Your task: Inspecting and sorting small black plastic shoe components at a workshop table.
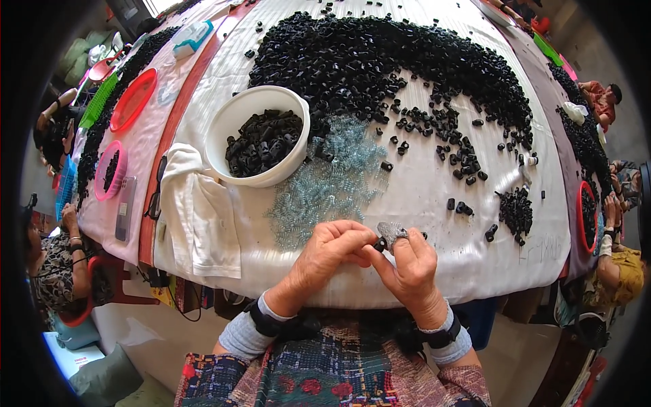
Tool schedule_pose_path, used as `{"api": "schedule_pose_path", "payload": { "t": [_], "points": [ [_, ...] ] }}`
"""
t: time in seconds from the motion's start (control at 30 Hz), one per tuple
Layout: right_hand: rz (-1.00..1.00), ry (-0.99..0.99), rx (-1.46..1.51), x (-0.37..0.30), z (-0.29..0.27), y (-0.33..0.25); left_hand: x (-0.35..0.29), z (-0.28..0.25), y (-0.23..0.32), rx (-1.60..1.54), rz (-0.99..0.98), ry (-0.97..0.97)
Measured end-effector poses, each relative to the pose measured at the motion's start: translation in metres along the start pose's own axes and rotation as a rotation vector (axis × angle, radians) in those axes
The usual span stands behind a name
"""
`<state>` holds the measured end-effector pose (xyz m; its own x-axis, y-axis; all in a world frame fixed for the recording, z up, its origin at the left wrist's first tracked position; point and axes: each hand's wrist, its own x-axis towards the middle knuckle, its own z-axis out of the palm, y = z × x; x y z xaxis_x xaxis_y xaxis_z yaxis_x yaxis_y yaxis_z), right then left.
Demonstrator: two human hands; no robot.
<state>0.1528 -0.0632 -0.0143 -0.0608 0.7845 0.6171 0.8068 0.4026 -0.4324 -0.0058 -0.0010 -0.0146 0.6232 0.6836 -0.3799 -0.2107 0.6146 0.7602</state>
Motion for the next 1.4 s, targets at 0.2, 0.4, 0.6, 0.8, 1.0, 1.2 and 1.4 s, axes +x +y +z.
{"api": "schedule_pose_path", "payload": {
  "t": [0.2,0.4,0.6,0.8,1.0,1.2,1.4],
  "points": [
    [-0.019,0.016,0.022,0.002,0.000,0.000,-0.003,0.003,0.004,0.203,0.032,-0.011],
    [-0.045,-0.008,0.018,0.003,-0.006,-0.006,-0.003,0.002,-0.001,0.190,0.038,-0.144],
    [-0.098,-0.023,0.008,0.004,-0.011,-0.006,-0.010,0.007,0.007,0.282,0.030,-0.137],
    [0.016,-0.178,0.143,0.011,-0.021,-0.009,-0.012,0.003,0.011,0.328,0.003,-0.189],
    [0.135,-0.233,0.018,0.028,-0.030,0.027,-0.014,-0.014,0.047,-0.043,0.257,0.087],
    [0.130,-0.256,-0.160,0.070,-0.005,0.091,-0.009,-0.054,0.088,-0.282,0.379,0.234],
    [0.260,-0.398,-0.391,0.106,0.021,0.124,-0.010,-0.058,0.097,-0.296,0.394,0.344]
  ]
}}
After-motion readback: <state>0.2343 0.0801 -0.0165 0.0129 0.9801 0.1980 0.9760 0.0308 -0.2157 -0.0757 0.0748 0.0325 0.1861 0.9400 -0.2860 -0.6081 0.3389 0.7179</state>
